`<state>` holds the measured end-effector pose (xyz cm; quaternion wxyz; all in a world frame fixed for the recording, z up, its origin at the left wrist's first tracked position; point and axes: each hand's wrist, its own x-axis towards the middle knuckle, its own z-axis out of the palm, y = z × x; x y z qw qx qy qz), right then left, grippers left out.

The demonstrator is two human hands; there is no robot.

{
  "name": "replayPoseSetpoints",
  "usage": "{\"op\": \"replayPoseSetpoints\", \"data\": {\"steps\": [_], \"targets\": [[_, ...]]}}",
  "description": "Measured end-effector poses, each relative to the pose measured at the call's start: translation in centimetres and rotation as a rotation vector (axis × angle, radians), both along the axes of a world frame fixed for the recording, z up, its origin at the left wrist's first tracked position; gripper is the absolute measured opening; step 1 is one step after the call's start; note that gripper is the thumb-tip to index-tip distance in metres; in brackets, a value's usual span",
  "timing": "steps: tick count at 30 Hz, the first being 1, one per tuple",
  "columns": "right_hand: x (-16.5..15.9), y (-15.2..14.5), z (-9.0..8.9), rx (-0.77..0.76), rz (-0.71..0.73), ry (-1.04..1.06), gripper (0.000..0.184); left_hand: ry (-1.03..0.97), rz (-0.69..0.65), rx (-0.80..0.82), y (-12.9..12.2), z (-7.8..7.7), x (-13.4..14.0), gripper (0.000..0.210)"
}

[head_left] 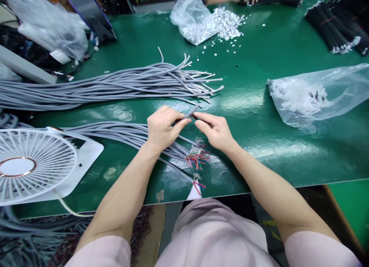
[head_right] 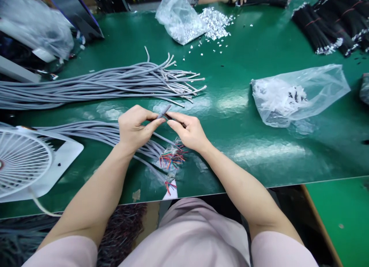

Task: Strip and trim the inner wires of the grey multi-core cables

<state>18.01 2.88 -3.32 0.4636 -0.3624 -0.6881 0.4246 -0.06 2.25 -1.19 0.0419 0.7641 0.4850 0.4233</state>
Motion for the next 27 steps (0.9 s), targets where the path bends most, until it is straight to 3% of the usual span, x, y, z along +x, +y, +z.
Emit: {"op": "replayPoseSetpoints", "data": {"steps": [13,20,27], "targets": [[0.0,-0.5,0.3,0.091,0.049,-0.019,0.03,-0.531,-0.226,-0.589,0.5,0.6,-1.1,0.036],[0.1,-0.6,0.3,0.131,0.105,-0.068,0.03,-0.618,-0.375,-0.799,1.0,0.0,-2.3,0.037],[0.3,-0.7,0.6,0.201,0.158,-0.08,0.028,-0.618,-0.438,-0.903,1.1,-0.1,-2.9,0.04]]}}
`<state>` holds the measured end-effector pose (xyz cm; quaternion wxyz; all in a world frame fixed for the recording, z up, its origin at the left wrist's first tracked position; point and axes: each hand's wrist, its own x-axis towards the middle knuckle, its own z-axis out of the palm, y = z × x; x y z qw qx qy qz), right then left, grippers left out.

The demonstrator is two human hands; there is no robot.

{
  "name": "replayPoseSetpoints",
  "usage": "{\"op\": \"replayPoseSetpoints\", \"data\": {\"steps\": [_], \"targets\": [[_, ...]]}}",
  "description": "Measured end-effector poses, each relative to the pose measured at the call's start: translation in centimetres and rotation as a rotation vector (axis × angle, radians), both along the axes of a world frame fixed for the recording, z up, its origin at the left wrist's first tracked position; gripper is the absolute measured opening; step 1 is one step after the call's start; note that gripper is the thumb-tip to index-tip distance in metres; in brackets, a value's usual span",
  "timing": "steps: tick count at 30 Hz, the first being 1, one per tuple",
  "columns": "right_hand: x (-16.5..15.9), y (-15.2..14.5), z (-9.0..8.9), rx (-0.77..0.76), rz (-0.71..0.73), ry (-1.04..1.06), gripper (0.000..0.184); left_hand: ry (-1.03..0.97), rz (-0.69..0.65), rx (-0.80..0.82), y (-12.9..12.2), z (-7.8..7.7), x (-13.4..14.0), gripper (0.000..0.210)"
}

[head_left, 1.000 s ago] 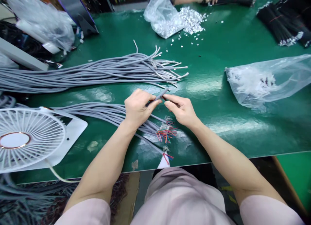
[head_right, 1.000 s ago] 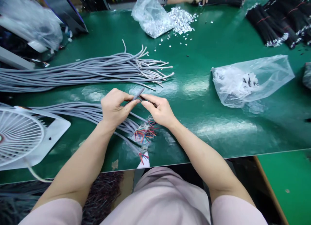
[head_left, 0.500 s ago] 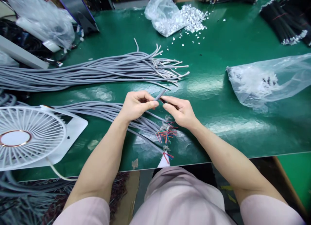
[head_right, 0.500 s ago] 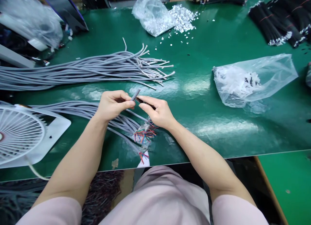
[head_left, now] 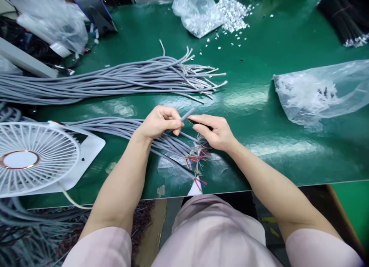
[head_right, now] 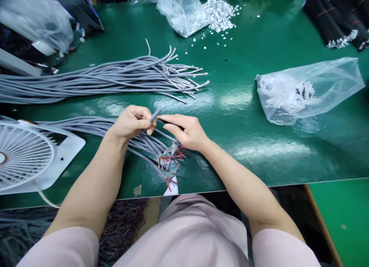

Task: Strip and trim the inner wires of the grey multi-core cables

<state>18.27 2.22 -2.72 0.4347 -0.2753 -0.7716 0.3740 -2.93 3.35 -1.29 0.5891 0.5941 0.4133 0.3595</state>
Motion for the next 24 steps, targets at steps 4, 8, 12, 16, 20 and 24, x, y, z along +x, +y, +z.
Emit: {"op": "replayPoseSetpoints", "data": {"steps": [4,8,12,16,20,24], "targets": [[0.0,0.0,0.0,-0.01,0.015,-0.022,0.028,0.012,-0.01,-0.018,0.0,0.0,-0.1,0.043],[0.6,0.3,0.1,-0.066,0.005,-0.008,0.029,-0.008,0.021,-0.025,0.0,0.1,0.2,0.045],[1.2,0.8,0.4,-0.194,-0.057,0.067,0.035,-0.025,0.054,-0.043,-0.2,0.3,0.9,0.04],[0.9,0.5,0.9,-0.292,-0.158,0.125,0.041,0.034,0.041,-0.052,-0.4,0.5,1.9,0.04],[0.2,0.1,1.0,-0.254,-0.208,0.119,0.028,0.081,0.002,-0.035,-0.4,0.1,2.2,0.039],[0.0,-0.1,0.9,-0.175,-0.215,0.104,0.017,0.106,-0.073,-0.003,-0.2,-0.2,1.9,0.036]]}}
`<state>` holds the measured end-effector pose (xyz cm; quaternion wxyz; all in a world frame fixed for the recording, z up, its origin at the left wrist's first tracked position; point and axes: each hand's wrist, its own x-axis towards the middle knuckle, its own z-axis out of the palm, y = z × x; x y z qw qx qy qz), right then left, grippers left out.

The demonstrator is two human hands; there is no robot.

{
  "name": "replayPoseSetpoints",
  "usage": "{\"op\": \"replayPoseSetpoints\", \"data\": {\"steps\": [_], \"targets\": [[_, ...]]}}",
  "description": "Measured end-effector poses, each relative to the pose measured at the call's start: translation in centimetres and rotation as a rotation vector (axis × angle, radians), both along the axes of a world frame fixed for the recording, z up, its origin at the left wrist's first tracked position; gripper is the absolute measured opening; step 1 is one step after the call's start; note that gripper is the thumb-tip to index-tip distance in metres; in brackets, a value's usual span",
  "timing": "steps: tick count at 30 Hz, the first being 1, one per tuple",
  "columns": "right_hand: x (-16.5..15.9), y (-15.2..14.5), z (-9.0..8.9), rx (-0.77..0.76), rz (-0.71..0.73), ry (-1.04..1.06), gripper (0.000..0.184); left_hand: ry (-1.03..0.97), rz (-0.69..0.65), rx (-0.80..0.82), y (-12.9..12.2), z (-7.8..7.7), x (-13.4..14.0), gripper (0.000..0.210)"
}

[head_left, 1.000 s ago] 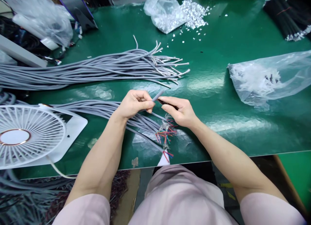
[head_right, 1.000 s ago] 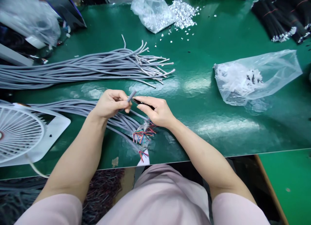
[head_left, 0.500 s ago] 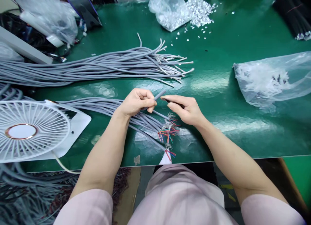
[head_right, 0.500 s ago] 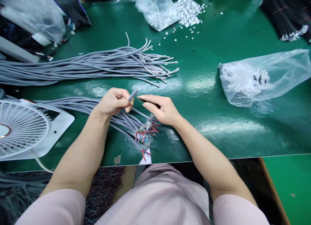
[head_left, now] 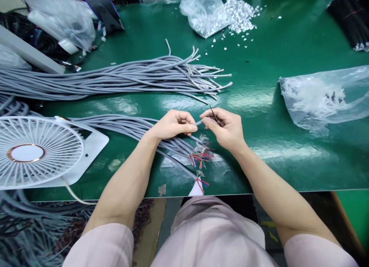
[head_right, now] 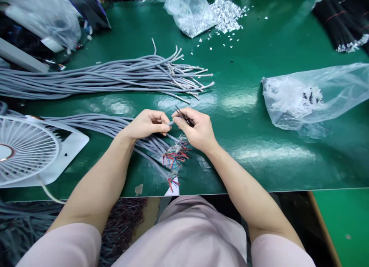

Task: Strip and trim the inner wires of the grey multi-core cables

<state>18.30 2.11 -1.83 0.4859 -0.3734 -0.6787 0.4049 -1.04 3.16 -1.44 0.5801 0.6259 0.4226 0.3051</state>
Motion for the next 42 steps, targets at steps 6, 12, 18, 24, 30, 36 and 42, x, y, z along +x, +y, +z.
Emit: {"op": "replayPoseSetpoints", "data": {"steps": [6,12,18,24,30,36,42], "targets": [[0.1,-0.1,-0.1,0.117,0.001,-0.013,0.01,0.104,-0.199,0.036,0.0,1.0,-0.5,0.053],[0.0,0.2,-0.3,0.088,0.006,0.036,0.009,0.067,-0.208,0.008,-0.1,0.8,-0.5,0.049],[0.0,-0.1,-0.3,0.063,-0.003,0.028,0.01,0.101,-0.218,0.024,-0.2,1.0,-0.6,0.047],[0.1,0.0,-0.1,0.003,0.012,0.042,0.01,0.077,-0.224,-0.002,-0.4,1.3,-0.2,0.046],[0.4,0.6,0.0,-0.228,0.025,0.125,0.028,0.094,-0.026,0.014,-0.7,1.2,0.7,0.042],[1.4,0.4,-0.3,-0.296,0.039,0.057,0.035,0.061,0.117,0.029,-0.8,1.3,1.0,0.043],[1.5,-0.1,-0.6,-0.317,0.106,-0.05,0.034,0.073,0.193,0.193,-1.0,1.4,1.5,0.039]]}}
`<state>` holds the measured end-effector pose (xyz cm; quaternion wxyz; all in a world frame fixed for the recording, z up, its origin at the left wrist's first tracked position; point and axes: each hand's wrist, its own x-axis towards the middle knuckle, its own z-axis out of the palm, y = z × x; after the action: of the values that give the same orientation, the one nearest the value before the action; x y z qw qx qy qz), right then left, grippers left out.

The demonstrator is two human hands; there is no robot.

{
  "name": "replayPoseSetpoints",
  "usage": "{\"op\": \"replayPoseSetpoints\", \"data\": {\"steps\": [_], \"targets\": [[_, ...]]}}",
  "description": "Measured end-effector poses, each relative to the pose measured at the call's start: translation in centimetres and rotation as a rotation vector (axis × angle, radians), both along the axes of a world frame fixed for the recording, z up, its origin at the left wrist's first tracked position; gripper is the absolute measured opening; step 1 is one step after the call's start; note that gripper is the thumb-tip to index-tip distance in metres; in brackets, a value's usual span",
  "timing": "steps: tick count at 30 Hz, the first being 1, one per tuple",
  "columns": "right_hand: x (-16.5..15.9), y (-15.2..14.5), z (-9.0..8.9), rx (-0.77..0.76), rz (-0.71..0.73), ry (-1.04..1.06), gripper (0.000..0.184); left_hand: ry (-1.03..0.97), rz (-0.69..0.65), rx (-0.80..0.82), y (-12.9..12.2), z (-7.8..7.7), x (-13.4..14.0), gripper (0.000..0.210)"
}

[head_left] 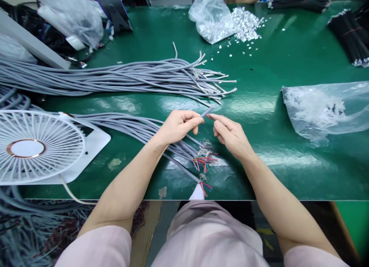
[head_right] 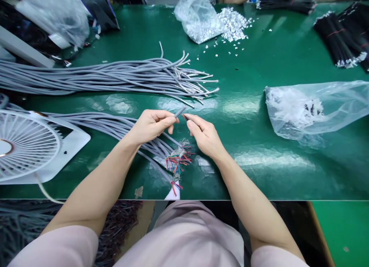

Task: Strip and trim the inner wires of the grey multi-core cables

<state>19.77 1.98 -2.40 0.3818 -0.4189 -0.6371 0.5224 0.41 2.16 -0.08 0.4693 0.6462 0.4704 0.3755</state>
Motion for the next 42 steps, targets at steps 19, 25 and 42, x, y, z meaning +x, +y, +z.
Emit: {"op": "replayPoseSetpoints", "data": {"steps": [19,25,42], "targets": [[-1.0,-0.2,0.3,0.214,0.01,-0.086,0.031,0.152,0.044,0.119,-0.4,-0.5,0.5,0.032],[-1.0,-0.1,0.1,0.147,0.025,-0.025,0.031,0.162,0.042,0.133,-0.4,-0.6,0.4,0.035],[-1.2,-0.3,0.5,0.225,-0.004,-0.024,0.026,0.257,0.078,0.287,-0.6,-0.4,0.6,0.03]]}}
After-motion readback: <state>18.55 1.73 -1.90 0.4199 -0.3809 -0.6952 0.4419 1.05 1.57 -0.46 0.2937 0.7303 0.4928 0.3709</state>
